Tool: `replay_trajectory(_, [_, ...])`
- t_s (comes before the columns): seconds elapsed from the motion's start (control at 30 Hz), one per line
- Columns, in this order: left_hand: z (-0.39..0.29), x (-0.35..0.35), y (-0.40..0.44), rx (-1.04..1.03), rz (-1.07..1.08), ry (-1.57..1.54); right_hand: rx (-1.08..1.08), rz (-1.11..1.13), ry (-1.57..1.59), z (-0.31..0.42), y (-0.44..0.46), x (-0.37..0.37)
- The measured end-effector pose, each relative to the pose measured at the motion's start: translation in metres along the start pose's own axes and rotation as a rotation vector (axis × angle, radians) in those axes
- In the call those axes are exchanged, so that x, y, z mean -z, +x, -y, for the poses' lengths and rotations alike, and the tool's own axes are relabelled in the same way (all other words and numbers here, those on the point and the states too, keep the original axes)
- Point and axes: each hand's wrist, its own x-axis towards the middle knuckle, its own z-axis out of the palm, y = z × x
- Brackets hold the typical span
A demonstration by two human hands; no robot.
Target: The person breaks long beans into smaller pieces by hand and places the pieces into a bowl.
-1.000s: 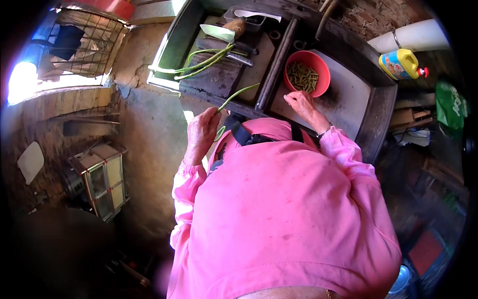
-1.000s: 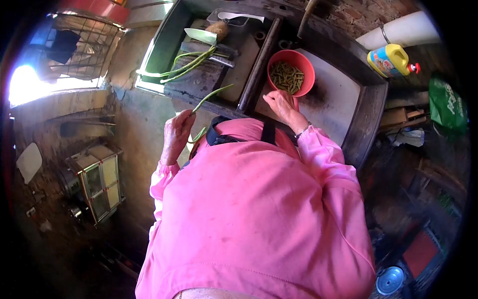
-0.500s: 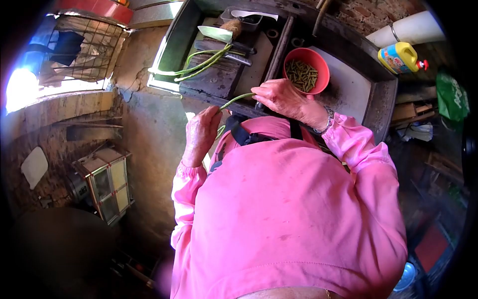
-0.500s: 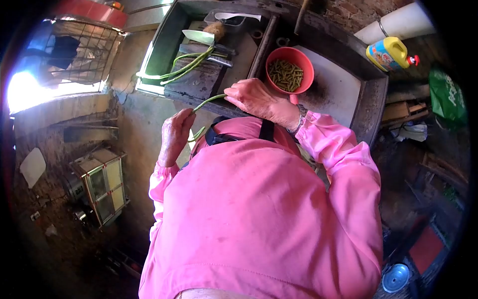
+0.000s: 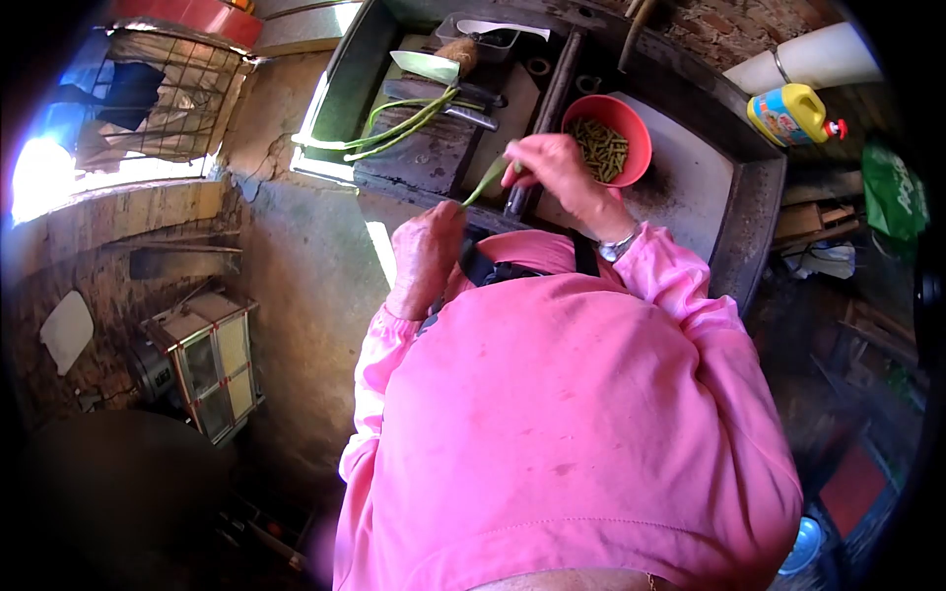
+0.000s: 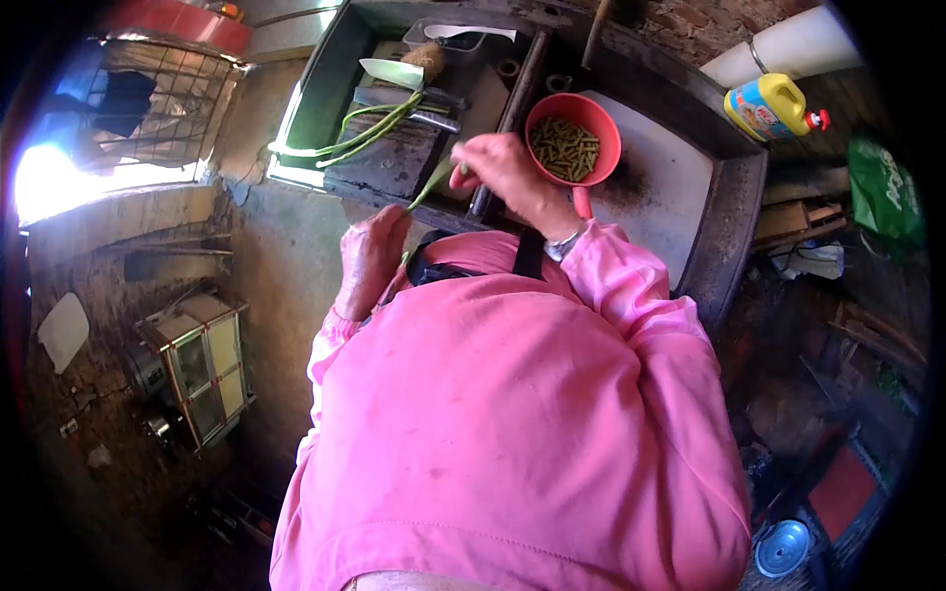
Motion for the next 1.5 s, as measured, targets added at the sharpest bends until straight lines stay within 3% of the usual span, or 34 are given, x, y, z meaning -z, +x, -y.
replay_trajectory(0.1, [0.044, 0.004, -0.014, 0.110, 0.004, 0.041, 0.006, -0.132, 0.354, 0.005, 0.010, 0.058])
replay_trajectory(0.2, [0.047, 0.022, -0.012, 0.042, -0.024, -0.090, -0.076, -0.098, 0.164, 0.011, 0.004, 0.087])
replay_trajectory(0.33, [0.026, 0.035, 0.002, -0.048, 0.026, -0.218, -0.107, 0.051, -0.019, 0.029, -0.010, 0.042])
replay_trajectory(0.53, [0.009, 0.046, 0.016, -0.145, 0.183, -0.178, -0.175, 0.300, -0.041, 0.033, -0.016, -0.004])
replay_trajectory(0.77, [0.009, 0.044, 0.030, -0.222, 0.114, -0.059, -0.163, 0.443, -0.307, 0.039, -0.024, -0.015])
replay_trajectory(0.93, [0.015, 0.010, 0.028, -0.100, 0.016, -0.183, -0.065, 0.137, -0.070, 0.024, -0.022, -0.007])
replay_trajectory(1.1, [-0.003, -0.019, 0.010, -0.029, 0.071, -0.174, 0.090, -0.402, 0.191, -0.022, 0.016, 0.030])
replay_trajectory(1.17, [-0.001, -0.015, 0.005, 0.025, 0.076, -0.251, 0.043, -0.525, 0.031, -0.047, 0.024, 0.075])
replay_trajectory(1.2, [0.000, -0.010, 0.005, 0.022, 0.061, -0.234, 0.108, -0.465, -0.130, -0.066, 0.024, 0.101])
replay_trajectory(1.23, [0.000, -0.008, 0.006, 0.012, 0.061, -0.236, 0.006, -0.408, -0.255, -0.077, 0.022, 0.124])
replay_trajectory(1.3, [0.000, -0.005, 0.007, 0.001, 0.057, -0.237, -0.247, -0.357, -0.879, -0.084, 0.028, 0.155])
replay_trajectory(1.4, [0.002, -0.009, 0.008, -0.038, 0.050, -0.251, 0.125, -0.376, -1.513, -0.099, 0.023, 0.166])
replay_trajectory(1.5, [-0.004, -0.008, 0.009, -0.056, 0.072, -0.239, 0.275, -0.387, -1.194, -0.043, 0.011, 0.119])
